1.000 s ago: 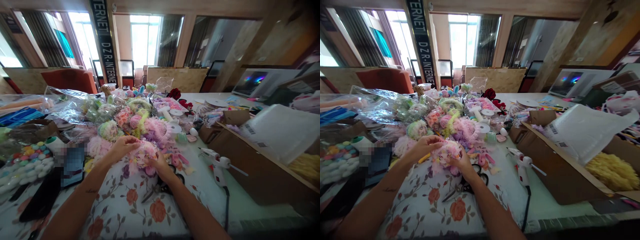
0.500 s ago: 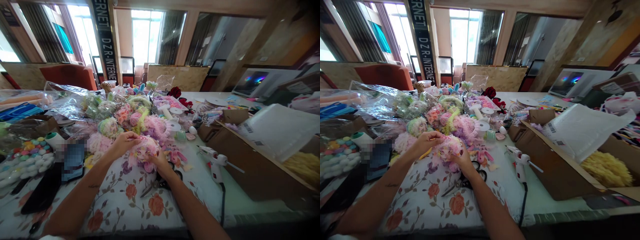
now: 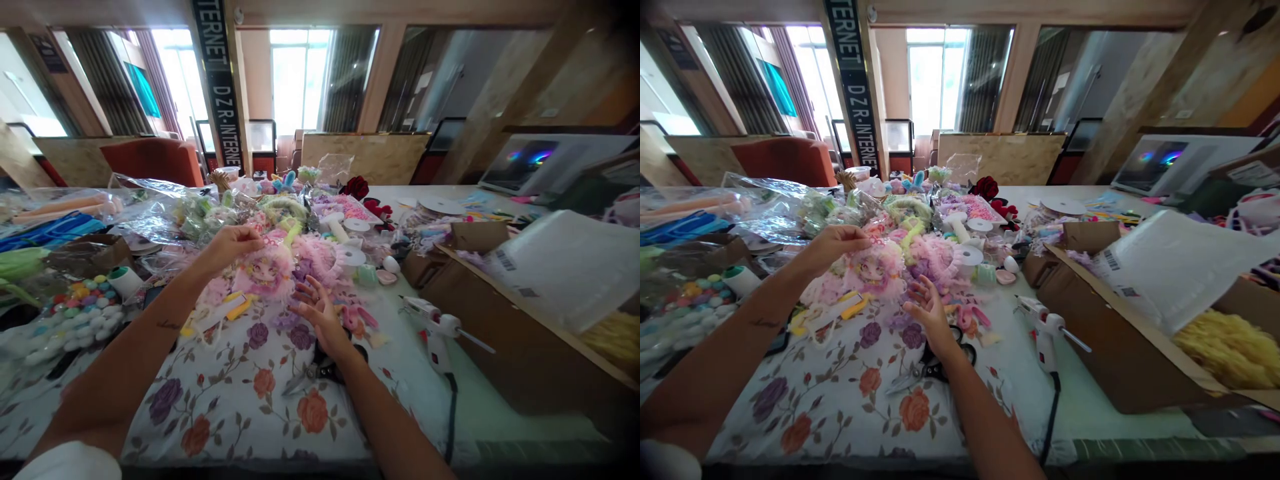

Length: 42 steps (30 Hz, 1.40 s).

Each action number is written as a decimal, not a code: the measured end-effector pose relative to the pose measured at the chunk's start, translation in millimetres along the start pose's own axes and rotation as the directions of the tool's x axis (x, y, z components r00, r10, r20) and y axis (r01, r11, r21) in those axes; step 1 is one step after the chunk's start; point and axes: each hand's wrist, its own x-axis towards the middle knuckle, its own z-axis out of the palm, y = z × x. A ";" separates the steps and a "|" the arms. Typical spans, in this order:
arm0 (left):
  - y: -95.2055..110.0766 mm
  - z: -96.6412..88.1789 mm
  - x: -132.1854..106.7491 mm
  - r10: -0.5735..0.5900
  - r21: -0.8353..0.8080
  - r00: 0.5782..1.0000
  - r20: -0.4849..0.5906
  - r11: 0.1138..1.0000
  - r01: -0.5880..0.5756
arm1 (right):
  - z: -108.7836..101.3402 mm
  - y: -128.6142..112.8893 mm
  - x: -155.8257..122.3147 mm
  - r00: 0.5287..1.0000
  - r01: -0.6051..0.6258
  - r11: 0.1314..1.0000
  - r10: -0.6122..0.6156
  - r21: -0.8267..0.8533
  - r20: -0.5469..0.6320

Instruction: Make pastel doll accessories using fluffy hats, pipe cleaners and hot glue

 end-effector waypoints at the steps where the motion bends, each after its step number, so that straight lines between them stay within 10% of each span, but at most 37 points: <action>1: -0.3 -2.7 -1.6 -0.010 -0.017 1.000 -0.017 1.000 0.010 | 0.6 -1.7 -0.5 1.000 -0.002 1.000 0.002 0.008 -0.004; 14: 23.3 -22.7 -4.8 -0.080 0.099 0.996 -0.028 0.992 0.083 | 4.1 -7.5 -1.4 0.997 -0.064 0.998 0.065 0.017 -0.052; 26: 24.4 -51.5 53.6 -0.021 0.024 0.912 -0.409 0.999 0.034 | 0.5 3.4 1.6 0.990 -0.143 0.988 0.144 -0.057 -0.001; 42: 0.7 -21.6 76.2 -0.256 -0.412 0.939 -0.230 0.900 0.145 | 1.9 11.3 4.5 0.987 -0.159 0.979 0.161 -0.126 0.009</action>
